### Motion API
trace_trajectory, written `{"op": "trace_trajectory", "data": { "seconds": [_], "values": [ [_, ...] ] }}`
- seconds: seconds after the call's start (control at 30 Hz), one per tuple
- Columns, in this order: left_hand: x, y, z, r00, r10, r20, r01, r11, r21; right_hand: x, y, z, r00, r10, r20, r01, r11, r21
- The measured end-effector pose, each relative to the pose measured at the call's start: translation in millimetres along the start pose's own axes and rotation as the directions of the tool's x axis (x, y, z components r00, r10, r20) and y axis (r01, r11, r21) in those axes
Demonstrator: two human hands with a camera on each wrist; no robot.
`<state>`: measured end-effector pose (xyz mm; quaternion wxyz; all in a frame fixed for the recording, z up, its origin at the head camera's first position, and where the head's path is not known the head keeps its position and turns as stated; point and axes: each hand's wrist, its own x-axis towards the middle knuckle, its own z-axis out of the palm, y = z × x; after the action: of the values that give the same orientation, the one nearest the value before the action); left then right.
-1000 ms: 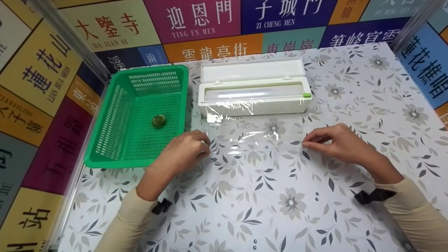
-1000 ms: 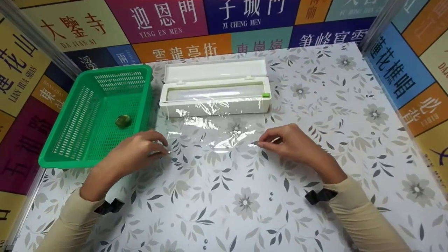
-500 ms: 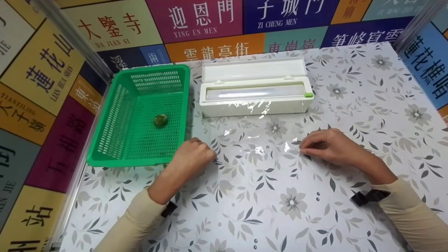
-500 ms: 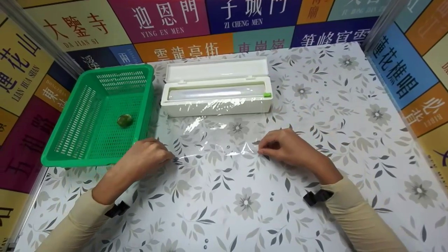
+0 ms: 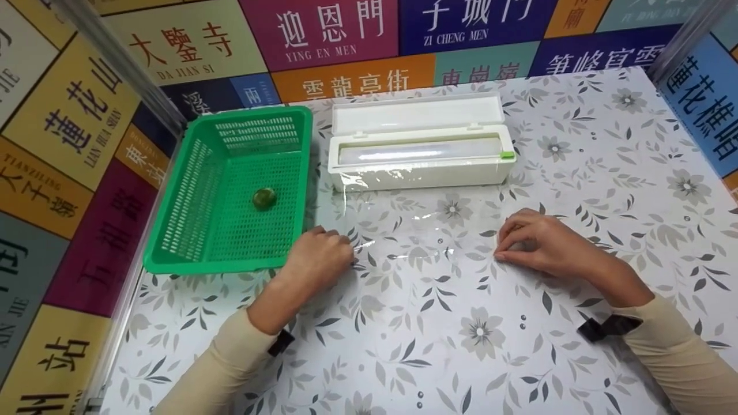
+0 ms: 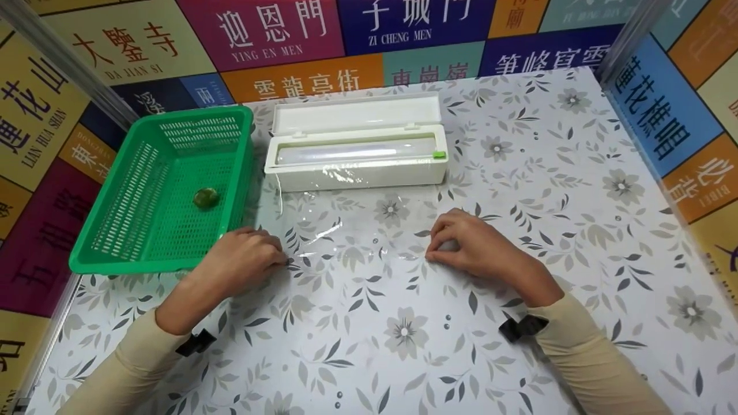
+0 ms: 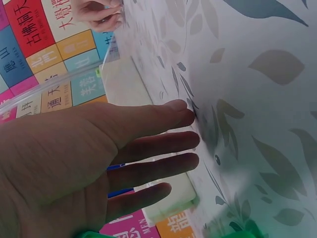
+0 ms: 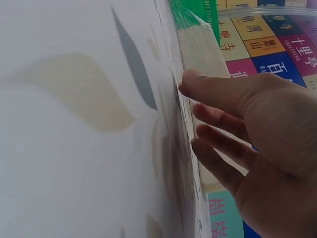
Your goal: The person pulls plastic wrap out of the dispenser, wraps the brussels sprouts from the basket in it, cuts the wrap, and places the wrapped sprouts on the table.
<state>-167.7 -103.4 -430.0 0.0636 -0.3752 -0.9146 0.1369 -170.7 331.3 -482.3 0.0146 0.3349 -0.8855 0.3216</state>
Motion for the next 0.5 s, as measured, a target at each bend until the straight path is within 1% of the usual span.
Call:
{"op": "trace_trajectory", "data": {
  "seconds": [0.1,0.2,0.27,0.33,0.37,0.43,0.5],
  "values": [
    [0.7,0.8,-1.2,1.000,-0.002,0.014,0.002,1.000,0.008,-0.4,-1,-2,1.000,0.014,0.011,-0.014,1.000,-0.012],
    [0.4,1.0,-2.0,1.000,0.010,0.030,-0.011,1.000,0.015,-1.5,0,-3,0.999,0.036,0.017,-0.036,0.999,-0.010],
    [-1.1,0.0,-2.7,0.999,0.023,0.023,-0.023,1.000,-0.006,-1.8,0,-3,0.999,0.043,0.023,-0.043,0.999,-0.006],
    [-2.6,-2.2,-4.1,1.000,0.030,-0.009,-0.031,0.996,-0.088,-1.9,1,-3,0.998,0.049,0.029,-0.049,0.999,-0.002],
    [-3.5,-3.8,-4.9,0.999,0.031,-0.036,-0.035,0.989,-0.141,-1.8,1,-3,0.998,0.051,0.032,-0.051,0.999,-0.002],
    [-5.7,-8.8,-8.4,0.995,0.021,-0.099,-0.046,0.965,-0.259,-1.3,1,-3,0.997,0.058,0.040,-0.059,0.998,0.000],
    [-7.4,-16.8,-13.3,0.984,-0.012,-0.177,-0.052,0.934,-0.354,-0.3,1,-3,0.997,0.065,0.048,-0.066,0.998,0.006]
  ]
}}
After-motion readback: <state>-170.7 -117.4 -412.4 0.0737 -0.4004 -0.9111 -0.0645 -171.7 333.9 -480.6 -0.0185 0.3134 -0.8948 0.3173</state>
